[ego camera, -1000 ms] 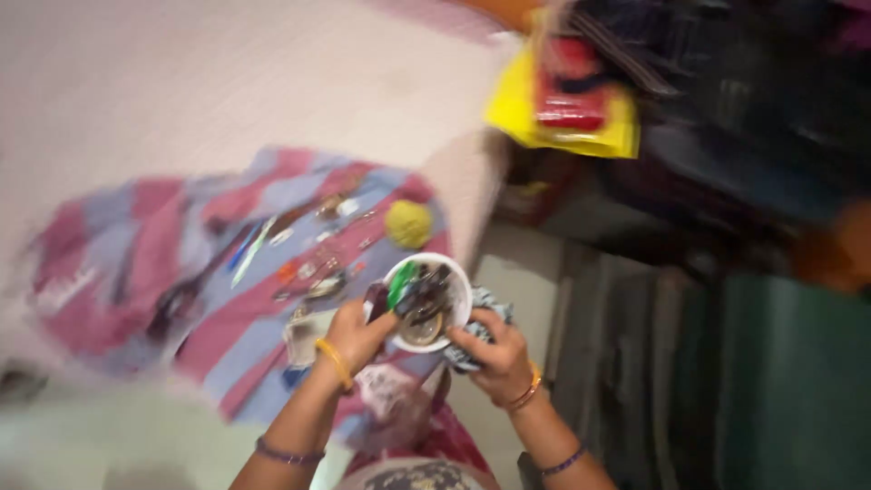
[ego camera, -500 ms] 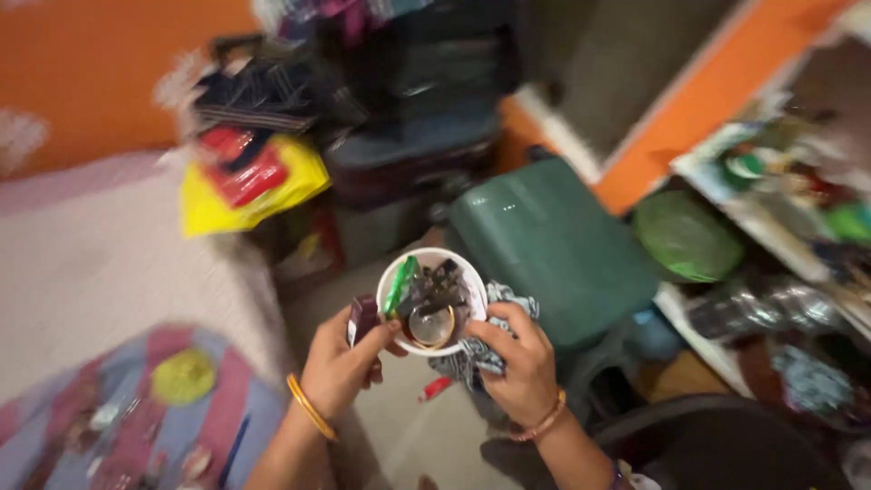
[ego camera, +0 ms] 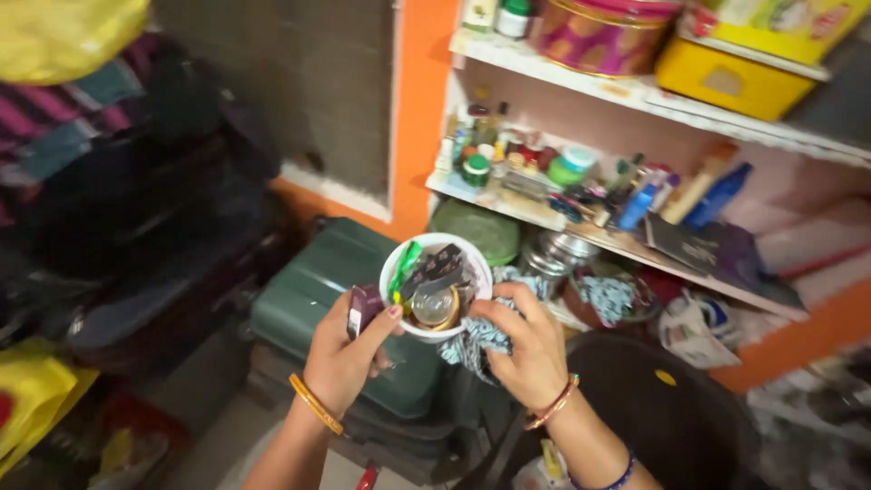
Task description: Sort small objects from a cloth onto a tray and then organize items on a shelf.
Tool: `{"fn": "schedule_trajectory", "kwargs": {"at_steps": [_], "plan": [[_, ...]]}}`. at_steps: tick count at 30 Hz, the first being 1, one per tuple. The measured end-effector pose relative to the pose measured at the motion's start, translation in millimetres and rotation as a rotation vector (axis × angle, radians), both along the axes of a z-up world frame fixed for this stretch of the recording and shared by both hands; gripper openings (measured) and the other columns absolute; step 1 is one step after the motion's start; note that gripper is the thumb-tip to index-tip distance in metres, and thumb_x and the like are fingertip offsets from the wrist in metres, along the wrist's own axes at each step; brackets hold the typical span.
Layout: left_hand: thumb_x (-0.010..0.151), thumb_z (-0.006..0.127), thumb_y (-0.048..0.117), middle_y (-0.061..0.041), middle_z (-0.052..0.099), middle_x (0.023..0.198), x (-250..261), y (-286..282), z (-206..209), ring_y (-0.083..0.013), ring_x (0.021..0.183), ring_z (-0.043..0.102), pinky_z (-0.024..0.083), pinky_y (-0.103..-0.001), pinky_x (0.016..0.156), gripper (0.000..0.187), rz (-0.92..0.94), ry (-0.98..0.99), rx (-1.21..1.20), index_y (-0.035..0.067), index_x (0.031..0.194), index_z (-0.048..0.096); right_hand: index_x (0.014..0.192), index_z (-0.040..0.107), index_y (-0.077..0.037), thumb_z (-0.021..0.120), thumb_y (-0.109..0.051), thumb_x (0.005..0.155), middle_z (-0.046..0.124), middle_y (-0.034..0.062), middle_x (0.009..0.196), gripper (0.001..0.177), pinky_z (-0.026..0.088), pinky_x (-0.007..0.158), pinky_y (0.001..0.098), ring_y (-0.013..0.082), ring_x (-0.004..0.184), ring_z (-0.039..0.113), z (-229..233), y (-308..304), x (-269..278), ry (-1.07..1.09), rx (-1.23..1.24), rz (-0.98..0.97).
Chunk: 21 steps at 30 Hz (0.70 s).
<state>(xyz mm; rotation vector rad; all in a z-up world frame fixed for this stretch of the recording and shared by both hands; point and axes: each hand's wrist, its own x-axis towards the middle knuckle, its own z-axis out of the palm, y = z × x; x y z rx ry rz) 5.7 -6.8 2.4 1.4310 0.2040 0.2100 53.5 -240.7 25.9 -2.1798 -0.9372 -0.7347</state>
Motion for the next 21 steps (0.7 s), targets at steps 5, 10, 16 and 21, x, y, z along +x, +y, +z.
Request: {"fn": "schedule_trajectory", "kwargs": {"at_steps": [5, 10, 16, 21], "plan": [[0.090, 0.075, 0.024, -0.001, 0.066, 0.075, 18, -20, 4, -0.0066, 0.050, 0.054, 0.042, -0.023, 0.041, 0.028, -0.183, -0.134, 0.009, 0.003, 0.105, 0.063, 0.106, 0.071, -0.011, 0.068, 0.000, 0.062, 0.063, 0.0110, 0.112, 0.045, 0.054, 0.082, 0.0397, 0.0343, 0.100, 0.066, 10, -26, -15, -0.044, 0.033, -0.150], [0.084, 0.078, 0.022, 0.002, 0.067, 0.076, 41, -36, 24, -0.0049, 0.051, 0.054, 0.042, -0.023, 0.042, 0.036, -0.335, -0.152, 0.116, 0.009, 0.114, 0.063, 0.105, 0.070, -0.009, 0.069, 0.002, 0.060, 0.062, 0.0122, 0.108, 0.047, 0.054, 0.083, 0.0373, 0.0327, 0.100, 0.066, 23, -46, -21, -0.046, 0.077, -0.225], [0.086, 0.076, 0.021, 0.005, 0.067, 0.080, 65, -50, 34, -0.0028, 0.055, 0.053, 0.045, -0.021, 0.046, 0.042, -0.541, -0.241, 0.055, 0.010, 0.123, 0.061, 0.103, 0.071, -0.007, 0.079, -0.001, 0.072, 0.066, 0.0095, 0.104, 0.033, 0.054, 0.081, 0.0345, 0.0284, 0.095, 0.068, 34, -50, -28, -0.009, 0.111, -0.434], [0.088, 0.076, 0.021, 0.002, 0.061, 0.076, 104, -72, 42, -0.0042, 0.054, 0.050, 0.042, -0.023, 0.045, 0.041, -0.559, -0.286, 0.037, 0.008, 0.125, 0.062, 0.102, 0.070, -0.006, 0.080, -0.002, 0.070, 0.066, 0.0101, 0.105, 0.033, 0.054, 0.081, 0.0341, 0.0284, 0.096, 0.068, 51, -67, -6, -0.092, 0.084, -0.475]]}}
